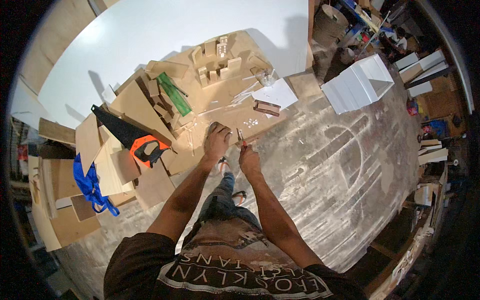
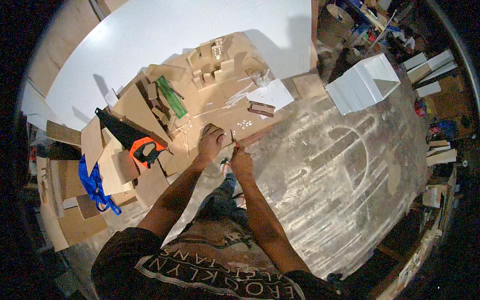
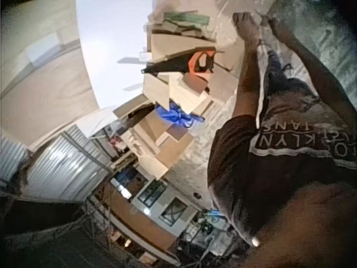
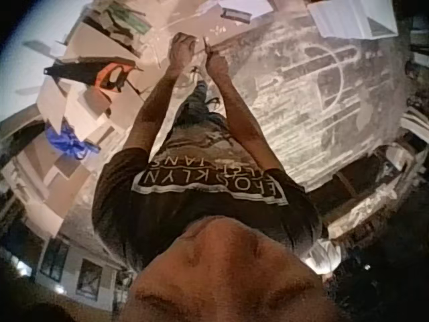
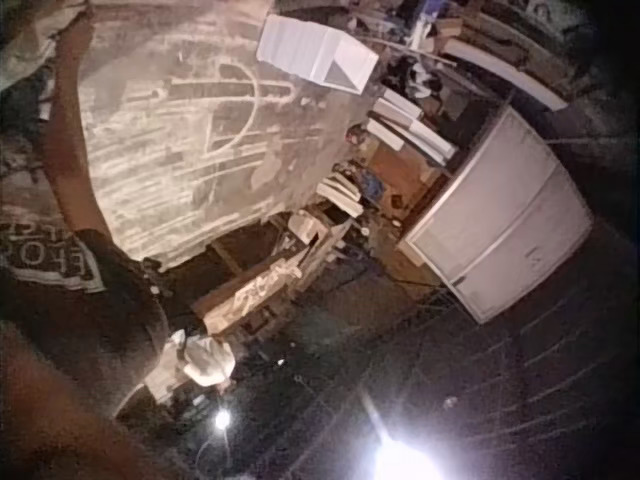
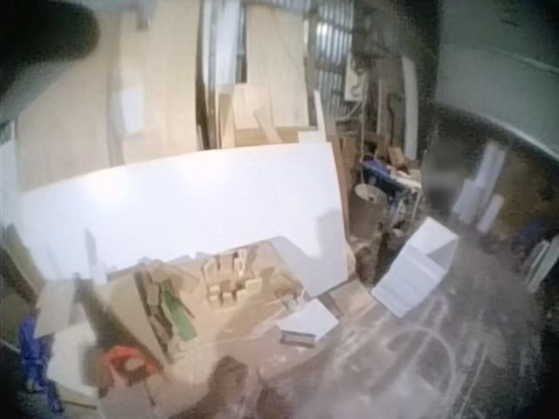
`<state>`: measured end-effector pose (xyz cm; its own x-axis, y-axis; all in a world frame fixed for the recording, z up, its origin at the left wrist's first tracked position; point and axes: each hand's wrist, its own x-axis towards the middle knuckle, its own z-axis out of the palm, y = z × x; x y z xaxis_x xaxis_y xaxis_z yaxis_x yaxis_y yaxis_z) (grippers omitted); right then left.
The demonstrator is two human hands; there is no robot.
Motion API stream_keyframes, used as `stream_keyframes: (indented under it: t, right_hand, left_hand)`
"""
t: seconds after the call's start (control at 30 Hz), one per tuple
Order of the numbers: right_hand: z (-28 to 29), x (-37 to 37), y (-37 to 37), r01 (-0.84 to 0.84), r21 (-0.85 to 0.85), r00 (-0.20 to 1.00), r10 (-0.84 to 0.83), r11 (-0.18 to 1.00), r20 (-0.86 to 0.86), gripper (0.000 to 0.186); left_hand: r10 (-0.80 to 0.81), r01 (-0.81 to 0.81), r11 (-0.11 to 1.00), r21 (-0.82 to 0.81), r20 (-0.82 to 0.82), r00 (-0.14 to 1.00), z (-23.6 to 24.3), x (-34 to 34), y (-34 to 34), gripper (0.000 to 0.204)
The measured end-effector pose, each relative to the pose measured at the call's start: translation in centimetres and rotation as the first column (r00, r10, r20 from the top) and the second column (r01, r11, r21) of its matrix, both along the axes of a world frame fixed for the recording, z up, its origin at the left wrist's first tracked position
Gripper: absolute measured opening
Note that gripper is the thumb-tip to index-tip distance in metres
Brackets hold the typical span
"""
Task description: The person uses a small hand tool to scrape and carve the edges of a small wooden component on a workbench, then picks up a thin piece of white material and fits it against the wood.
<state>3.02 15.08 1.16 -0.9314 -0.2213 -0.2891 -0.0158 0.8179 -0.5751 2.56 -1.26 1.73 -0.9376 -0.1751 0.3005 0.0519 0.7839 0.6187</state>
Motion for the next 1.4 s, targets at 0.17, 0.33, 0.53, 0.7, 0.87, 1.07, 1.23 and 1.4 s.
stream_keyframes:
  t: [0.17, 0.33, 0.53, 0.7, 0.87, 1.07, 1.23, 1.4]
  right_hand:
    - [-0.5, -0.5, 1.9, 0.057, -0.055, 0.998, -0.058, 0.997, -0.013, 0.038]
    - [1.7, -0.2, 3.6, 0.123, -0.185, 0.989, -0.135, 0.975, -0.055, 0.035]
    - [2.3, 1.0, 7.7, 0.201, -0.128, 0.977, -0.207, 0.971, -0.040, 0.038]
    - [3.7, 3.0, 9.1, 0.259, -0.108, 0.966, -0.260, 0.960, -0.001, 0.037]
    - [3.5, 5.4, 10.6, 0.286, -0.149, 0.956, -0.293, 0.947, -0.024, 0.039]
    - [2.0, 7.3, 10.8, 0.284, -0.186, 0.959, -0.279, 0.941, 0.056, 0.037]
    - [1.4, 8.6, 10.2, 0.229, -0.173, 0.973, -0.220, 0.958, 0.070, 0.036]
    - [0.9, 10.3, 11.7, 0.239, -0.191, 0.971, -0.232, 0.952, 0.060, 0.037]
  left_hand:
    - [-0.051, 0.048, 0.996, -0.082, -0.042, 0.998, 2.5, -0.7, 1.0, 0.020]
    - [-0.138, 0.119, 0.986, -0.120, -0.161, 0.977, 1.9, -2.1, 1.9, 0.018]
    - [-0.182, 0.182, 0.982, -0.045, 0.014, 0.983, 1.1, -4.2, 3.9, 0.015]
    - [-0.049, 0.049, 0.998, -0.039, -0.013, 0.999, -1.1, -5.1, 4.4, 0.017]
    - [-0.031, 0.032, 0.999, 0.013, -0.051, 0.998, -0.3, -3.4, 2.0, 0.023]
    - [-0.028, 0.031, 0.999, 0.045, -0.073, 0.997, 0.6, 0.6, -0.2, 0.017]
    - [-0.101, 0.094, 0.989, -0.111, -0.062, 0.993, 1.5, 0.4, 0.5, 0.016]
    - [-0.108, 0.102, 0.985, -0.142, -0.035, 0.994, 2.0, -2.7, 1.6, 0.016]
